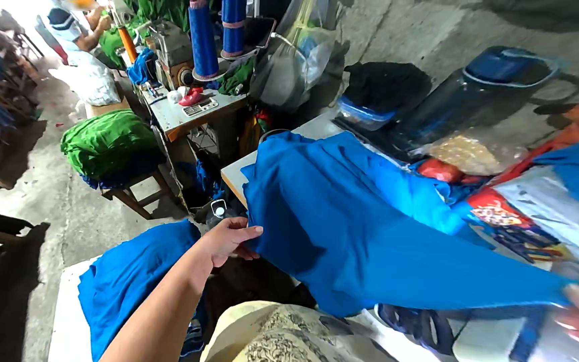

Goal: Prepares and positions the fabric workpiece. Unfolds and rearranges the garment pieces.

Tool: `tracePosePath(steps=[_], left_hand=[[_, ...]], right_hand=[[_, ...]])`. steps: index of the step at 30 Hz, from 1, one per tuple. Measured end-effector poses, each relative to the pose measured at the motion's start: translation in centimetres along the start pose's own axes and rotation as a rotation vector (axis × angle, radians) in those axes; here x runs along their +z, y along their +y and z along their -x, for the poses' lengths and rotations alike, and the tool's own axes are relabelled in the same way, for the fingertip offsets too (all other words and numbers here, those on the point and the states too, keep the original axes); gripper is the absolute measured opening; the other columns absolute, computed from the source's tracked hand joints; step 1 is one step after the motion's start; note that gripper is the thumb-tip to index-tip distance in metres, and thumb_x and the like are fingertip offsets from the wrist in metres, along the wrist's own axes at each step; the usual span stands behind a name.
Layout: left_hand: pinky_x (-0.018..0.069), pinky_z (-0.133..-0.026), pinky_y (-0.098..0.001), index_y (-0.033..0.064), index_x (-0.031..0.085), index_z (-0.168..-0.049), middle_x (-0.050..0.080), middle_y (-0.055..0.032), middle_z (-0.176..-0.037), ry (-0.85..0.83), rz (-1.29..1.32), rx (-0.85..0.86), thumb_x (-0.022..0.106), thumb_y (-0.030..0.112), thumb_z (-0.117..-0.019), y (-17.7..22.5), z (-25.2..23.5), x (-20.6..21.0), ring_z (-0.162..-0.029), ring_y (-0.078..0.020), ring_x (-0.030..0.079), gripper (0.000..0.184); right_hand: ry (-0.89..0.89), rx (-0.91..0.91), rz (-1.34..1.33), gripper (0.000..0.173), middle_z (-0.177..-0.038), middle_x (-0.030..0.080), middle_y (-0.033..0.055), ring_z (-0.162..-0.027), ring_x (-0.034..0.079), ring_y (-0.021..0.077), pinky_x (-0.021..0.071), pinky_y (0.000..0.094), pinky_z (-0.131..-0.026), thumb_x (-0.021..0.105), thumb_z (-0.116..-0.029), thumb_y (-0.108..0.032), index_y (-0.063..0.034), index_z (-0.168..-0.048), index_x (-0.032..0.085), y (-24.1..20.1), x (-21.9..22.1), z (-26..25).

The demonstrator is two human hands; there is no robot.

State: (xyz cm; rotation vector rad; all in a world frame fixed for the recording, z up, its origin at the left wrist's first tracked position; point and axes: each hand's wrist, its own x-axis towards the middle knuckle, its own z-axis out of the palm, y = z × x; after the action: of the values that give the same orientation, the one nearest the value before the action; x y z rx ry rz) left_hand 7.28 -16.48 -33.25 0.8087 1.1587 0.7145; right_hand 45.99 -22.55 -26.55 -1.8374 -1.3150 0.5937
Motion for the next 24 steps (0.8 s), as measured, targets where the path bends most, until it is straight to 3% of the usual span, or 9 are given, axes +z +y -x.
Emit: tracePosePath(steps=[1,2,4,5,7,10,14,24], left_hand=[[0.0574,-0.062,-0.0249,0.0042,0.061,-0.107,0.068,-0.0033,-0.083,-0.023,-0.017,0.005,0.054,0.011,-0.1059,0.6,0.0,0.6,-0.066,-0.0101,0.067,0.010],[0.0568,-0.060,-0.0236,0.0062,0.060,-0.102,0.068,-0.0019,-0.080,-0.060,-0.031,0.017,0.053,0.012,-0.1062,1.2,-0.1,1.1,-0.065,-0.0089,0.066,0.010],[0.0580,-0.062,-0.0242,0.0066,0.060,-0.096,0.069,-0.0015,-0.079,-0.140,-0.035,0.046,0.051,0.011,-0.1067,2.1,-0.4,2.2,-0.065,-0.0091,0.068,0.014],[0.0588,-0.064,-0.0247,0.0066,0.060,-0.094,0.069,-0.0010,-0.079,-0.180,-0.046,0.058,0.050,0.011,-0.1072,2.4,-0.5,2.8,-0.067,-0.0090,0.068,0.016],[0.0589,-0.066,-0.0243,0.0077,0.058,-0.092,0.068,0.0006,-0.078,-0.239,-0.077,0.068,0.049,0.011,-0.1078,3.0,-0.9,3.8,-0.069,-0.0079,0.068,0.019],[0.0590,-0.069,-0.0244,0.0092,0.055,-0.090,0.069,0.0006,-0.078,-0.340,-0.076,0.057,0.042,0.011,-0.1099,3.4,-1.6,4.7,-0.071,-0.0084,0.070,0.024],[0.0583,-0.070,-0.0241,0.0100,0.054,-0.090,0.071,-0.0003,-0.081,-0.442,-0.044,0.048,0.037,0.012,-0.1107,3.5,-2.5,4.8,-0.074,-0.0084,0.070,0.027],[0.0587,-0.068,-0.0237,0.0094,0.055,-0.086,0.071,0.0002,-0.079,-0.446,-0.031,0.064,0.053,0.000,-0.1018,3.4,-3.4,5.3,-0.072,-0.0079,0.070,0.019]], right_hand=[[-0.072,-0.133,0.011,0.023,-0.079,0.057,0.0021,-0.066,0.058,-0.0045,0.0529,0.0151,-0.064,0.051,-0.1004,-0.006,0.0174,-0.103,0.053,1.0,0.6,-0.4],[-0.124,-0.278,0.037,0.030,-0.084,0.060,0.0108,-0.070,0.058,0.0007,0.0526,0.0200,-0.067,0.054,-0.1008,-0.008,0.0221,-0.104,0.055,1.3,1.8,-0.5],[-0.150,-0.509,0.126,0.032,-0.083,0.067,0.0191,-0.069,0.064,0.0150,0.0562,0.0339,-0.065,0.058,-0.0983,-0.016,0.0148,-0.097,0.066,0.6,5.4,-0.3],[-0.148,-0.576,0.158,0.031,-0.081,0.069,0.0145,-0.067,0.066,0.0157,0.0571,0.0348,-0.061,0.057,-0.0972,-0.022,0.0063,-0.093,0.071,-0.2,7.2,-0.1],[-0.156,-0.656,0.123,0.029,-0.078,0.069,0.0030,-0.065,0.065,0.0074,0.0563,0.0260,-0.059,0.056,-0.0958,-0.026,-0.0046,-0.088,0.074,-1.4,10.4,0.0],[-0.177,-0.737,0.047,0.027,-0.077,0.067,-0.0026,-0.068,0.063,0.0002,0.0550,0.0171,-0.062,0.056,-0.0962,-0.025,-0.0080,-0.086,0.074,-2.6,12.9,-0.2],[-0.165,-0.842,0.123,0.028,-0.077,0.067,-0.0029,-0.072,0.062,0.0006,0.0520,0.0143,-0.067,0.054,-0.0972,-0.026,-0.0102,-0.087,0.075,-3.2,13.7,-0.5],[-0.146,-0.933,0.225,0.032,-0.079,0.072,-0.0004,-0.079,0.069,0.0092,0.0563,0.0217,-0.073,0.052,-0.0985,-0.029,-0.0116,-0.085,0.075,-3.6,13.9,-1.0]])
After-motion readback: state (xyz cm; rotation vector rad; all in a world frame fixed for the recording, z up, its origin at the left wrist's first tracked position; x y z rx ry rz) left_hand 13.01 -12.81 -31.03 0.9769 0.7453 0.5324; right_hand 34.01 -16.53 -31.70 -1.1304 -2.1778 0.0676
